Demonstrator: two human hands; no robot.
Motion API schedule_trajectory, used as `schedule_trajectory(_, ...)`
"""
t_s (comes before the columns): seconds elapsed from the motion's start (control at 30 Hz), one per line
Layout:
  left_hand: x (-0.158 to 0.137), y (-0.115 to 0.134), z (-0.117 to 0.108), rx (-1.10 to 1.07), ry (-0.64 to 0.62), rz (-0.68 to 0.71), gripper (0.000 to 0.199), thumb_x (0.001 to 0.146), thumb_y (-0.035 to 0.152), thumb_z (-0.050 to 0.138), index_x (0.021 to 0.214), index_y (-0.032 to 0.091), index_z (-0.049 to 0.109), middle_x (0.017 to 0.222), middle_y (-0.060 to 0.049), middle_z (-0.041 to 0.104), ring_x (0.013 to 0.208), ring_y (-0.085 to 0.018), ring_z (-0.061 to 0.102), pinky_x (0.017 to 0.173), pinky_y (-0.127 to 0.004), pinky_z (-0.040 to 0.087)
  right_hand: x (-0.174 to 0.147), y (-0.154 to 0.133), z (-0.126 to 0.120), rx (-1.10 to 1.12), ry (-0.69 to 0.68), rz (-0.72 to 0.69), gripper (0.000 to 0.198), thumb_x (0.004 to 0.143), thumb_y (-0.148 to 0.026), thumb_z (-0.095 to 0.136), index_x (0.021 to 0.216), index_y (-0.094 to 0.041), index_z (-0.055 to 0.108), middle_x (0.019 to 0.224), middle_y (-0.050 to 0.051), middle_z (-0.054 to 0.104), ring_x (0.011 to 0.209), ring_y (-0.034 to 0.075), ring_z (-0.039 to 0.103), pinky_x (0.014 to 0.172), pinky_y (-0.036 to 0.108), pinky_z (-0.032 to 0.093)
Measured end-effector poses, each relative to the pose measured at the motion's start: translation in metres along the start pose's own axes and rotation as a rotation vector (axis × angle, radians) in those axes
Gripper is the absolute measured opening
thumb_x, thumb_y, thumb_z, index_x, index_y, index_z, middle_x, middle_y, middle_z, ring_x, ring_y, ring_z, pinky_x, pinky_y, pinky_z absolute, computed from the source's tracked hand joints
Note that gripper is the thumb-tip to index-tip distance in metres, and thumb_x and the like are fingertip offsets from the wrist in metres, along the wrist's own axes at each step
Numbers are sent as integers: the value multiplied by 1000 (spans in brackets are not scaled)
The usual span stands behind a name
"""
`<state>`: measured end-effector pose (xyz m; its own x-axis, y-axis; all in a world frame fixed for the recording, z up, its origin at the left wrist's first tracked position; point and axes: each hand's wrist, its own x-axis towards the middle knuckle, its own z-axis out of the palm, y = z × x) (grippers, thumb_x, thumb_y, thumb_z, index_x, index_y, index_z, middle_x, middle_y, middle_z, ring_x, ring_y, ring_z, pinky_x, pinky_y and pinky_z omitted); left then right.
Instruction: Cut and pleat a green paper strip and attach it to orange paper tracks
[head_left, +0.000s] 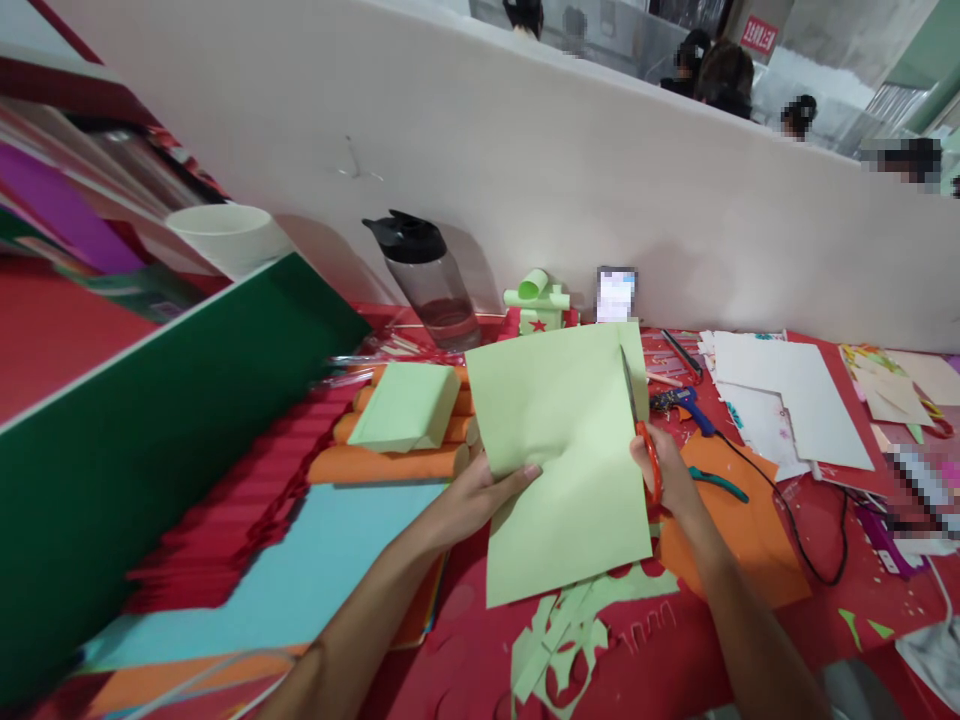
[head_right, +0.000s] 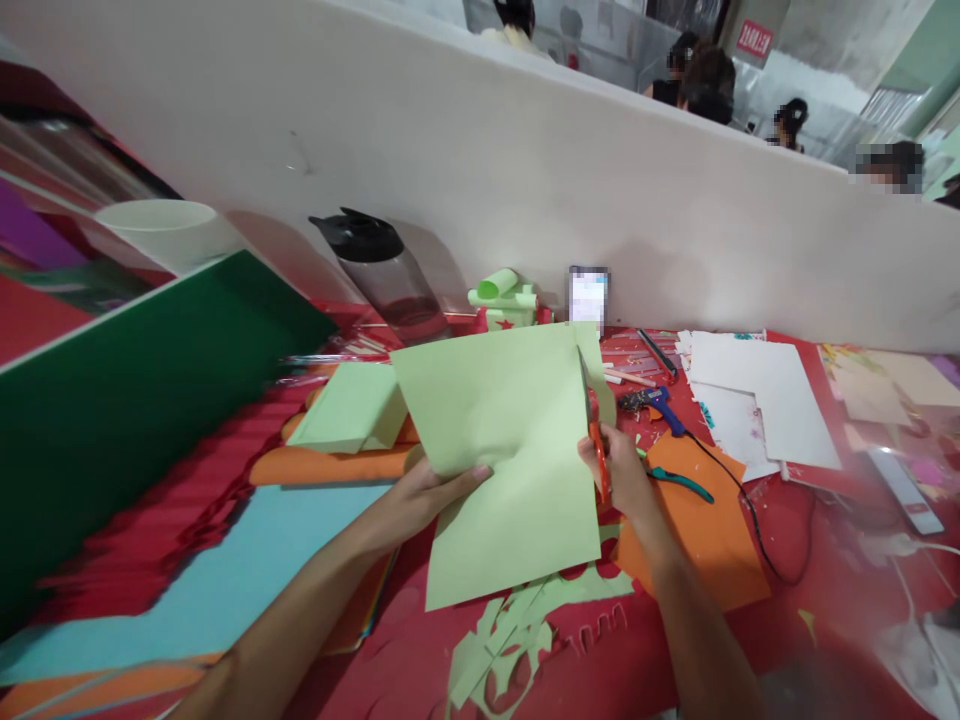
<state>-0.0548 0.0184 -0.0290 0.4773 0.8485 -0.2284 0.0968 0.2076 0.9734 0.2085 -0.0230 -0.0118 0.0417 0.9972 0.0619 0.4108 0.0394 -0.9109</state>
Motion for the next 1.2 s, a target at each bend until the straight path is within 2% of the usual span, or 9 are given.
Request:
schedule_trajectory(0.27,-2,1,-1,1,-24,-4,69,77,63,73,130,20,65,109,-11,77,99,-31,71,87,-42,60,2,-5,-2,-3,4,-24,48,95,-65,41,73,-22,40,68,-2,38,64,14,35,56,27,30)
schedule_trajectory(0.43,-3,3,-1,-17,-23,-25,76,76,63,74,137,19,60,106,-10,78,99,-31,72,86,-42,60,3,-8,1,0,58,17,45,93,-58,50,69,-22,37,65,-4,35,62,14,34,56,27,29)
schedule_trajectory(0.53,-3,4,0,-19,-11,-26,75,75,64,75,135,20,62,105,-9,78,99,-31,72,87,-42,60,2,-9,1,19,64,16,43,91,-56,53,69,-22,39,64,-4,37,61,14,35,56,26,29)
schedule_trajectory(0.73,-3,5,-1,10,-26,14,74,76,64,73,134,20,63,108,-10,77,109,-33,69,87,-42,60,1,-8,3,4,85,17,45,91,-60,51,70,-22,41,64,-3,39,60,13,35,55,26,29)
schedule_trajectory(0.97,-5,9,0,-3,-94,-34,62,78,62,72,124,20,69,106,-9,78,97,-31,72,82,-42,61,4,-6,0,-21,49,-11,53,90,-72,44,73,-22,42,67,-3,39,62,14,36,56,27,32)
schedule_trajectory(1.07,-7,13,1,-7,-125,-52,63,77,62,73,124,20,68,108,-9,77,99,-31,72,84,-42,61,3,-6,-2,-35,57,-27,51,93,-70,41,76,-22,42,70,-2,41,64,15,38,60,28,35)
schedule_trajectory(1.2,-7,12,2,-30,-114,-56,62,77,60,74,124,20,67,111,-8,76,100,-31,72,84,-41,61,3,-8,-1,-29,71,-11,48,95,-65,41,72,-23,37,67,-3,36,63,14,35,57,27,32)
